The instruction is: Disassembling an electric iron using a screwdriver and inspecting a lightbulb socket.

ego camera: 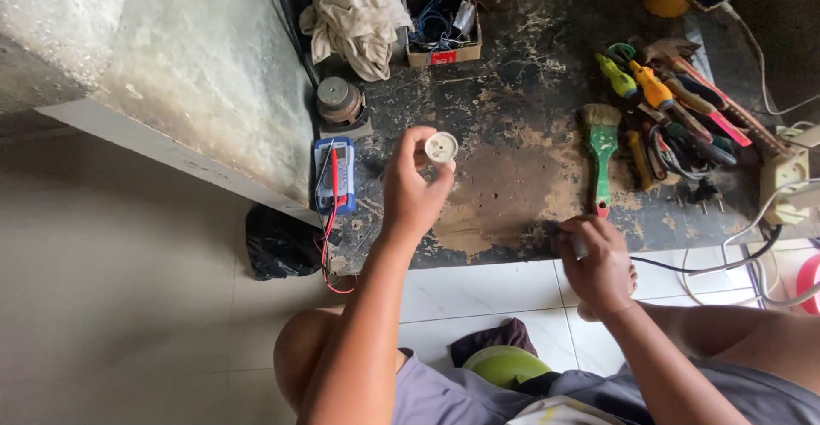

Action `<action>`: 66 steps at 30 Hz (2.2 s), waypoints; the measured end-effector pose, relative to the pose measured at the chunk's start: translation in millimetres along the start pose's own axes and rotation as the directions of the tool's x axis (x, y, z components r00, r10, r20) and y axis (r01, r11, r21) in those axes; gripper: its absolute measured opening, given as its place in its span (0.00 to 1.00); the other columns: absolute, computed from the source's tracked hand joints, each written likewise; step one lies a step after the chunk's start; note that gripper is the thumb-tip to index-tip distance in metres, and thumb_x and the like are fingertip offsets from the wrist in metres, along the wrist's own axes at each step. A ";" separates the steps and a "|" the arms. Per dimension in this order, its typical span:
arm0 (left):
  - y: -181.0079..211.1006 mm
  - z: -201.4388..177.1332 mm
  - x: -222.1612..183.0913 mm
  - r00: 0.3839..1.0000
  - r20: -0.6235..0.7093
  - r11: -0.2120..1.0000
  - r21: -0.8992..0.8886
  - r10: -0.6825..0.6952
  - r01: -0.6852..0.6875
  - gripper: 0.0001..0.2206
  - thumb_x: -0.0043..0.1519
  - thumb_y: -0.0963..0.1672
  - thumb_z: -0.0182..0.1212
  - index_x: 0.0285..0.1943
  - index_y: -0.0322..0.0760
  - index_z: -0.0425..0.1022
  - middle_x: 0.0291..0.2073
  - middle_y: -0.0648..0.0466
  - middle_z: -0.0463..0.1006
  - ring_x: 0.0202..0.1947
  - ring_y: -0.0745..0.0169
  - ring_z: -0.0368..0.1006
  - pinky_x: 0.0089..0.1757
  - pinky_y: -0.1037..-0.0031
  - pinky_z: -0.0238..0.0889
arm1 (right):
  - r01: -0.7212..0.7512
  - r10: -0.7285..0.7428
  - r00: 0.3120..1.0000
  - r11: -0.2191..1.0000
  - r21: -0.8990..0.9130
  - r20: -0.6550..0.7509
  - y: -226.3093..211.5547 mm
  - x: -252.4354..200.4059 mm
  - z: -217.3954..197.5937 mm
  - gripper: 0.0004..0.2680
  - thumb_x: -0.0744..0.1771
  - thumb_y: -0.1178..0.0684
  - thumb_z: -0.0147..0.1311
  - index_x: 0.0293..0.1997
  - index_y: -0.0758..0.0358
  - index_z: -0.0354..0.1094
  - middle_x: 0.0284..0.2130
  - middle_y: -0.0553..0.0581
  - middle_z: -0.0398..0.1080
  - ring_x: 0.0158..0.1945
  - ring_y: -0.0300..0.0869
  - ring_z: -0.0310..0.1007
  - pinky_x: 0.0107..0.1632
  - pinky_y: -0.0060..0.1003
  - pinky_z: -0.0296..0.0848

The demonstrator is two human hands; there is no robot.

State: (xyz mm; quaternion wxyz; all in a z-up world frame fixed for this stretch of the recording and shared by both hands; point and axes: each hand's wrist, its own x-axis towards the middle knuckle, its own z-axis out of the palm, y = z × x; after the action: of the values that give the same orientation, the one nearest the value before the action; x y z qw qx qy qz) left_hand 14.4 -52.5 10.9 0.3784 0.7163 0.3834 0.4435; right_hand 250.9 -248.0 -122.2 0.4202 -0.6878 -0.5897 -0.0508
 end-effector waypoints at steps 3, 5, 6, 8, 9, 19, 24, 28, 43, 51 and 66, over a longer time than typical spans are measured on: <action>3.9 -2.4 -4.4 0.999 0.016 0.991 0.122 0.051 -0.052 0.21 0.52 0.36 0.66 0.56 0.35 0.70 0.43 0.44 0.76 0.47 0.41 0.77 0.46 0.59 0.74 | -0.048 0.037 0.995 0.993 -0.110 -0.095 33.3 1.2 4.4 0.08 0.63 0.64 0.63 0.43 0.59 0.74 0.35 0.59 0.70 0.39 0.57 0.73 0.46 0.49 0.71; 7.3 -4.4 -7.4 0.995 0.057 0.975 0.205 0.078 -0.088 0.22 0.52 0.36 0.65 0.57 0.38 0.69 0.45 0.45 0.75 0.48 0.40 0.77 0.45 0.56 0.75 | -0.069 0.048 0.991 0.983 -0.168 -0.125 44.2 13.4 2.8 0.08 0.64 0.62 0.63 0.45 0.59 0.72 0.35 0.59 0.68 0.40 0.58 0.72 0.46 0.50 0.71; 9.0 -5.3 -9.1 0.990 0.096 0.951 0.284 0.101 -0.125 0.24 0.52 0.36 0.65 0.58 0.40 0.68 0.46 0.46 0.74 0.48 0.40 0.77 0.45 0.53 0.75 | -0.088 0.053 0.987 0.970 -0.225 -0.155 49.8 19.0 1.5 0.08 0.65 0.60 0.64 0.46 0.59 0.70 0.36 0.59 0.65 0.41 0.59 0.70 0.46 0.50 0.70; 7.7 -5.6 -9.7 0.984 0.131 0.930 0.334 0.117 -0.155 0.24 0.52 0.36 0.66 0.58 0.41 0.68 0.46 0.47 0.74 0.48 0.41 0.77 0.44 0.54 0.75 | -0.112 0.073 0.984 0.964 -0.241 -0.165 47.5 32.4 0.8 0.09 0.65 0.58 0.65 0.47 0.60 0.70 0.37 0.59 0.65 0.42 0.59 0.70 0.46 0.51 0.70; 7.0 -6.6 -9.7 0.978 0.161 0.905 0.385 0.130 -0.184 0.24 0.51 0.36 0.67 0.57 0.43 0.68 0.46 0.48 0.74 0.48 0.41 0.77 0.44 0.54 0.75 | -0.130 0.087 0.981 0.959 -0.254 -0.174 46.2 40.5 1.3 0.11 0.64 0.56 0.66 0.48 0.61 0.70 0.37 0.59 0.64 0.42 0.58 0.70 0.46 0.52 0.70; 1.3 -10.9 -12.2 0.966 0.209 0.898 0.378 0.154 -0.225 0.24 0.51 0.35 0.66 0.56 0.43 0.67 0.48 0.48 0.71 0.50 0.36 0.76 0.46 0.49 0.74 | -0.191 0.103 0.969 0.889 -0.416 -0.225 68.4 31.0 20.9 0.16 0.61 0.54 0.69 0.50 0.60 0.72 0.40 0.57 0.68 0.45 0.55 0.71 0.47 0.48 0.68; 4.0 -14.4 -15.6 0.962 0.219 0.899 0.370 0.161 -0.235 0.26 0.49 0.31 0.62 0.53 0.42 0.65 0.48 0.46 0.69 0.46 0.43 0.72 0.36 0.60 0.69 | -0.214 0.123 0.941 0.937 -0.276 -0.315 56.6 37.7 5.6 0.08 0.64 0.66 0.58 0.44 0.62 0.73 0.37 0.58 0.73 0.41 0.51 0.68 0.41 0.46 0.67; -11.1 -10.8 -18.2 0.953 0.264 0.873 0.417 0.149 -0.252 0.24 0.51 0.34 0.69 0.53 0.39 0.65 0.45 0.43 0.73 0.43 0.48 0.74 0.33 0.70 0.73 | -0.180 0.124 0.913 0.977 -0.112 -0.388 27.6 57.8 -29.0 0.10 0.64 0.68 0.60 0.49 0.68 0.74 0.41 0.61 0.74 0.36 0.47 0.72 0.40 0.39 0.72; -21.8 2.7 -34.7 0.899 0.437 0.885 0.419 -0.002 -0.202 0.20 0.53 0.35 0.68 0.54 0.38 0.69 0.51 0.44 0.71 0.38 0.45 0.75 0.28 0.63 0.71 | -0.353 0.396 0.908 0.899 0.258 -0.136 -52.0 79.4 -37.7 0.04 0.70 0.60 0.63 0.47 0.63 0.73 0.40 0.57 0.74 0.42 0.42 0.74 0.45 0.36 0.72; -27.3 10.6 -35.0 0.915 0.398 0.919 0.330 0.070 -0.214 0.24 0.47 0.34 0.74 0.53 0.29 0.73 0.48 0.44 0.75 0.39 0.51 0.78 0.30 0.70 0.78 | -0.397 0.348 0.906 0.499 0.770 0.241 -112.0 97.0 -39.2 0.04 0.68 0.60 0.58 0.39 0.63 0.66 0.27 0.55 0.70 0.24 0.35 0.69 0.26 0.25 0.69; -17.9 2.6 -33.8 0.921 0.383 0.937 0.296 0.063 -0.187 0.22 0.50 0.36 0.75 0.52 0.36 0.75 0.48 0.49 0.75 0.45 0.50 0.77 0.40 0.66 0.73 | -0.343 0.382 0.923 0.777 0.528 0.038 -121.9 98.5 -46.6 0.03 0.70 0.61 0.60 0.43 0.64 0.68 0.36 0.57 0.71 0.36 0.39 0.70 0.39 0.32 0.70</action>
State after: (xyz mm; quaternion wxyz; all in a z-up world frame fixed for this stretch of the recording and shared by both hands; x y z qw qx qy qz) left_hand 2.4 -75.4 -17.4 0.2899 0.8626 0.3268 0.2551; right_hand 196.1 -207.9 26.6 0.6144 -0.6447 -0.4220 0.1695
